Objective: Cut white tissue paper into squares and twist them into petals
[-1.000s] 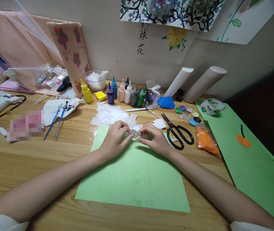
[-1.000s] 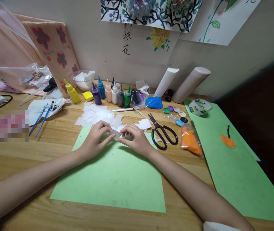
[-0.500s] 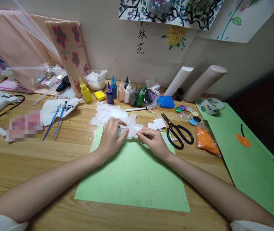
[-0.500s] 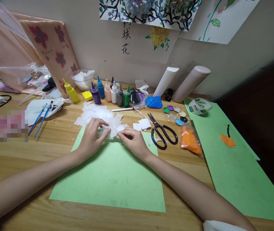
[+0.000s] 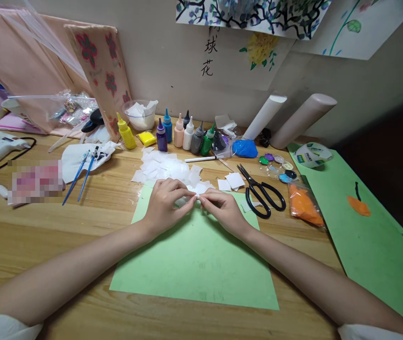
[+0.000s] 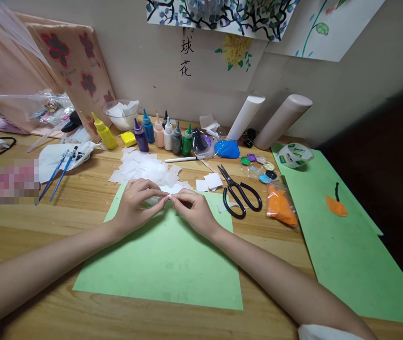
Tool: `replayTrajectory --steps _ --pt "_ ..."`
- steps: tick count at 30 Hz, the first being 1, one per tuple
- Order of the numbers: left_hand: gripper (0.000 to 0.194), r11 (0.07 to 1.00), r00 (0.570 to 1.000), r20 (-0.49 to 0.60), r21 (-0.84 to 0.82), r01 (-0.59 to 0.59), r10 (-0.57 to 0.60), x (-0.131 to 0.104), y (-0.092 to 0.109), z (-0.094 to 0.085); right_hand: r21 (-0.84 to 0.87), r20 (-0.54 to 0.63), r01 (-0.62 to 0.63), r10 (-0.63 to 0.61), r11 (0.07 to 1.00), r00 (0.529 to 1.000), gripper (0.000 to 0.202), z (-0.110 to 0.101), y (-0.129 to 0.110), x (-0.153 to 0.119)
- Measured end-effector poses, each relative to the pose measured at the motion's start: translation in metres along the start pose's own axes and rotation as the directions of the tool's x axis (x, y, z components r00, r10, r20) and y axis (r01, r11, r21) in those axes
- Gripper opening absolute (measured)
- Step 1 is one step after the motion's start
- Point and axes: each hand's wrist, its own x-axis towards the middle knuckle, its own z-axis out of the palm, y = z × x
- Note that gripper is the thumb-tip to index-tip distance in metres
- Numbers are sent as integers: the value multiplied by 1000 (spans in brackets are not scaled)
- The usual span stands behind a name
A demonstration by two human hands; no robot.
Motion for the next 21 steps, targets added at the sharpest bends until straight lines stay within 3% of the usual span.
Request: replayTrajectory --steps 21 --pt "14 995 999 -27 -89 -35 33 0 -2 4 5 -25 10 -10 1000 1000 14 2 5 -1"
